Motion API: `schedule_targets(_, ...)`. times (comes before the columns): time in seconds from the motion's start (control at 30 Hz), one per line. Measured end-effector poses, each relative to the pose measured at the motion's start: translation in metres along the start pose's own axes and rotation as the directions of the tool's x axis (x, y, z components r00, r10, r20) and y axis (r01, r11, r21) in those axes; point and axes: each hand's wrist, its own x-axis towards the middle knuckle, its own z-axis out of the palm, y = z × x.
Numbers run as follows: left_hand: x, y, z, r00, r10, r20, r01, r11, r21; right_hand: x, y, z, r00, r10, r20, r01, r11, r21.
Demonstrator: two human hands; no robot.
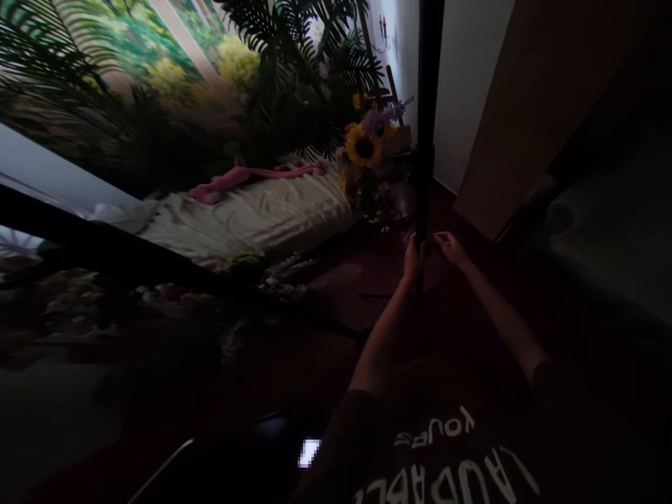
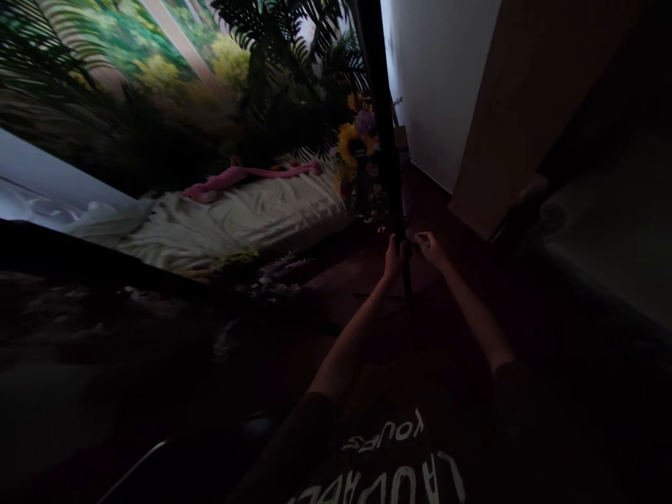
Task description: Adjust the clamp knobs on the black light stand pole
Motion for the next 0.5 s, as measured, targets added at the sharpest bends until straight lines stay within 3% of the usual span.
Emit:
schedule_targets(0.07,0.000,0.000,0.000,1.000,-0.009,0.007,0.010,1.000,-0.010,0.003,-0.004,0.006,0.986,0.164,-0.004,-0.163,0.982,0.092)
schedule_targets(0.13,0.001,0.001,0.000,1.000,-0.014,0.008,0.014,1.000,-0.015,0.003,-0.007,0.009,0.947,0.311,0.079,-0.321,0.928,0.191)
schedule_targets(0.3,0.001,-0.001,0.000,1.000,0.002,0.007,-0.002,1.000,-0.004,0.004,-0.015,0.004,0.792,0.491,0.362,-0.609,0.665,0.432)
schedule_targets(0.4,0.002,-0.002,0.000,1.000,0.020,0.017,-0.020,1.000,-0.010,0.010,-0.018,0.003,0.713,0.552,0.433,-0.698,0.497,0.516)
schedule_targets(0.5,0.005,-0.002,0.001,0.999,0.033,0.042,-0.032,0.999,-0.030,0.015,-0.017,0.003,0.696,0.560,0.449,-0.709,0.441,0.550)
